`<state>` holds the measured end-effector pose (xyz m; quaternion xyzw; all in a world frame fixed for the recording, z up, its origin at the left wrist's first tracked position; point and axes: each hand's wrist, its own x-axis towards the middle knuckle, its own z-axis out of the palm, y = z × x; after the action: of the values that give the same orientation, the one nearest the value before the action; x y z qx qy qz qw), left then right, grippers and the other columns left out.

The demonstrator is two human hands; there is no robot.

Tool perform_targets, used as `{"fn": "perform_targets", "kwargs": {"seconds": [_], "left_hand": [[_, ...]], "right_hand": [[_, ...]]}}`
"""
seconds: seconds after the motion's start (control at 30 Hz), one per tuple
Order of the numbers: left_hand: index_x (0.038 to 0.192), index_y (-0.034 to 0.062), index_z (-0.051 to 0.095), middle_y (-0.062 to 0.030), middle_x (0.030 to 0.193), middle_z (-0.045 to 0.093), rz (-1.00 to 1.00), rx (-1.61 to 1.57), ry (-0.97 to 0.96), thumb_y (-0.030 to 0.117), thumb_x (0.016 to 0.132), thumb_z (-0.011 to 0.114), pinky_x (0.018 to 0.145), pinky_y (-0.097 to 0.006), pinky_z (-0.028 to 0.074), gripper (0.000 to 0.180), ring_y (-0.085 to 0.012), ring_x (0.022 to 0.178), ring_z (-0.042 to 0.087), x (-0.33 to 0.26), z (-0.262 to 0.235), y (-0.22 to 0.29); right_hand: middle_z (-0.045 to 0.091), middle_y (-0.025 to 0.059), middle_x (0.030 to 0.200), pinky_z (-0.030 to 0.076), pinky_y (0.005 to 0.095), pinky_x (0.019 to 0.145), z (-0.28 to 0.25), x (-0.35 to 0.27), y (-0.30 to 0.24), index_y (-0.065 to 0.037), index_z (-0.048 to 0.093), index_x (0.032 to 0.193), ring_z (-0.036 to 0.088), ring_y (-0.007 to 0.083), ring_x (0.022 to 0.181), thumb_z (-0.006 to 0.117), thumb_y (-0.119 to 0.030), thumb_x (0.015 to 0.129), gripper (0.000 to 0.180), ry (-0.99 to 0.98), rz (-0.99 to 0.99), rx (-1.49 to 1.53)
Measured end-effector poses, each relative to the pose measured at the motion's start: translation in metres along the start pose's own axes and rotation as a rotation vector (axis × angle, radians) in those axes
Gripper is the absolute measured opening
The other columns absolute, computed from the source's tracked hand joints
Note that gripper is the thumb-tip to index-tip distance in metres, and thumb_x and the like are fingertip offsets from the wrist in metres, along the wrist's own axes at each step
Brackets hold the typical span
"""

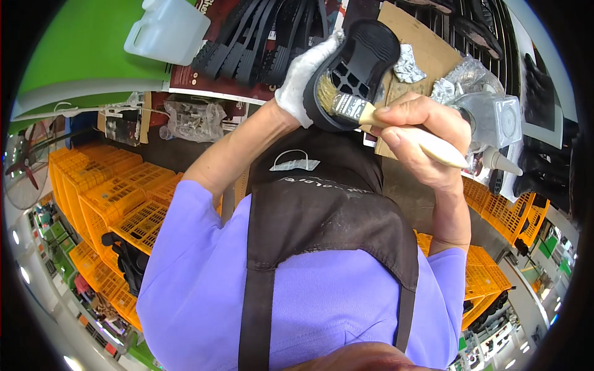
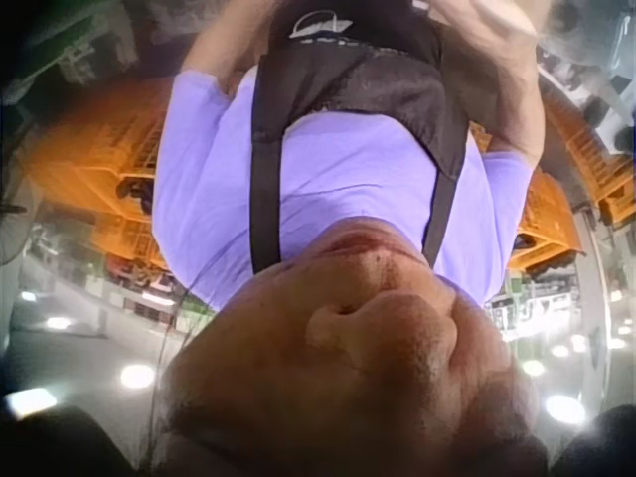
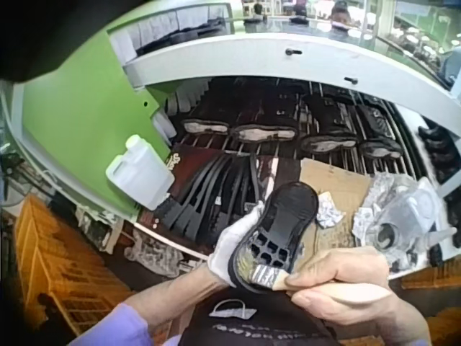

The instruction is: The person applies a dark adhesive to the bottom of black shoe soles using a brush. They repeatedly dip the brush into a container and coat the textured surface of each sole before placing it on a green workbench. The process is repeated for multiple soles.

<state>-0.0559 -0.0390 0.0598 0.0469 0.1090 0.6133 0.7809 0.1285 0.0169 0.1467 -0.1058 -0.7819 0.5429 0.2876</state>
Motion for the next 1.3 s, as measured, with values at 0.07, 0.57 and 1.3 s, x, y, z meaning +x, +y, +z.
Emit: {"fn": "perform_targets", "kwargs": {"seconds": [0.07, 0.57, 1.3], "left_hand": [[0.118, 0.0002, 0.049, -0.0136, 0.108, 0.060, 0.029, 0.055, 0.016, 0.025, 0.097, 0.031, 0.084, -0.034, 0.052, 0.037, -0.0217, 0.093, 0.062, -0.006, 0.005, -0.002], [0.110, -0.0008, 0.055, -0.0160, 0.097, 0.064, -0.499, 0.353, -0.054, 0.013, 0.081, 0.059, 0.065, -0.035, 0.056, 0.033, -0.0240, 0.080, 0.064, -0.012, -0.007, 0.004], [0.105, 0.0018, 0.058, -0.0131, 0.095, 0.064, -0.347, 0.168, 0.309, 0.032, 0.091, 0.049, 0.064, -0.032, 0.055, 0.034, -0.0202, 0.074, 0.064, -0.019, 0.013, 0.010]], "right_hand": [[0.065, 0.0162, 0.079, 0.050, 0.0286, 0.061, -0.006, 0.006, 0.001, 0.006, 0.062, 0.084, 0.064, 0.0225, 0.068, 0.067, -0.002, 0.073, 0.014, -0.086, -0.042, 0.035], [0.064, 0.0105, 0.084, 0.046, 0.0263, 0.067, -0.041, 0.046, 0.020, 0.001, 0.068, 0.085, 0.059, 0.0153, 0.077, 0.069, -0.003, 0.073, 0.013, -0.670, 0.155, 0.267], [0.055, 0.0064, 0.080, 0.040, 0.0252, 0.060, -0.069, 0.001, 0.026, -0.003, 0.069, 0.090, 0.052, 0.0131, 0.071, 0.067, 0.004, 0.071, 0.020, -0.295, 0.001, -0.064]]}}
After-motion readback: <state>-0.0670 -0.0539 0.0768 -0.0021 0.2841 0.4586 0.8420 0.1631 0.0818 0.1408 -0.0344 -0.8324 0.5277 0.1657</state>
